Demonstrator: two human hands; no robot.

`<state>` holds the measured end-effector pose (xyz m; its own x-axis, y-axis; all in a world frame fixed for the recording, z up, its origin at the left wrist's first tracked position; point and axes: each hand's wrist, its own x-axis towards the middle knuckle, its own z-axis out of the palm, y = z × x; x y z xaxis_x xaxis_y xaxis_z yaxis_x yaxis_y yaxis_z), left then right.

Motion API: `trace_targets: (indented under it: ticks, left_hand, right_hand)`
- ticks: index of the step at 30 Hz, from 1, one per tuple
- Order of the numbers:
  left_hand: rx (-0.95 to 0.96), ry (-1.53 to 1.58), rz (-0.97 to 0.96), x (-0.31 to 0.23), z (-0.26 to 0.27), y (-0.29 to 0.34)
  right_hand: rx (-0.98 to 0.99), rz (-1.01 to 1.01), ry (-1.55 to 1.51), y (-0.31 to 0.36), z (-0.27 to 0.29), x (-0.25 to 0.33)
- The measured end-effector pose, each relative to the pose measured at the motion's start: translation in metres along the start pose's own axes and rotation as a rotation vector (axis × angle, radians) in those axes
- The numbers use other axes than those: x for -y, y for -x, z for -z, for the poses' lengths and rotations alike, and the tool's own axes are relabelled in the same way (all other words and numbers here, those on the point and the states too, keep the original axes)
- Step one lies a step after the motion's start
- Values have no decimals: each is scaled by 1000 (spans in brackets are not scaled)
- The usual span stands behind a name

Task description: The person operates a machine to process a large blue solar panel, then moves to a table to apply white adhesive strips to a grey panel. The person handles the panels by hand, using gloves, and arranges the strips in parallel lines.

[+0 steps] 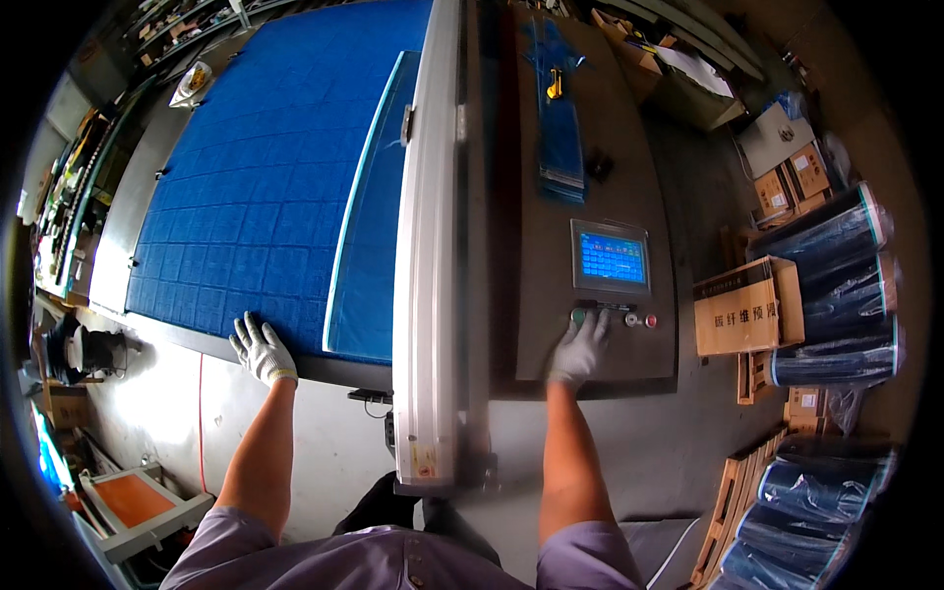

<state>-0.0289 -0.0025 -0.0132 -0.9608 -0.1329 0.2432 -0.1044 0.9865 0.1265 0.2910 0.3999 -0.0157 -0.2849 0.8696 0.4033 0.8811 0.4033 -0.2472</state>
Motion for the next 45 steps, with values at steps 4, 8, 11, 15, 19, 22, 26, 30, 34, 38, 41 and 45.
trace_targets:
  ticks: [4,8,11,15,19,22,26,30,34,38,41,45]
  left_hand:
    - [-12,21,0,-2,1,1]
    - [-24,32,-8,-2,-1,-1]
    - [-38,34,-8,0,-3,0]
    - [-43,21,-22,3,-8,-1]
    - [-33,16,-24,1,-7,-1]
    - [-29,10,-21,2,-8,-1]
    - [-34,6,-21,3,-9,-1]
    - [-33,-13,-28,3,-9,-2]
    - [-23,-19,-28,3,-8,-2]
    - [-23,-18,-27,3,-9,-2]
    - [-27,-19,-29,3,-9,-2]
    - [-37,-23,-33,6,-12,-2]
  right_hand:
    - [-38,10,27,1,-6,-6]
    - [-44,17,54,1,-12,-10]
    - [-51,11,67,1,-13,-6]
    - [-36,-16,41,2,-11,-4]
    - [-53,5,60,2,-12,-6]
    - [-17,-16,46,1,-6,-1]
    - [1,-31,17,0,-1,4]
    - [-16,-7,52,1,2,6]
    - [-14,-11,33,1,2,6]
    - [-13,-9,21,1,2,6]
    - [-8,-14,11,1,4,7]
    - [7,-12,5,1,5,8]
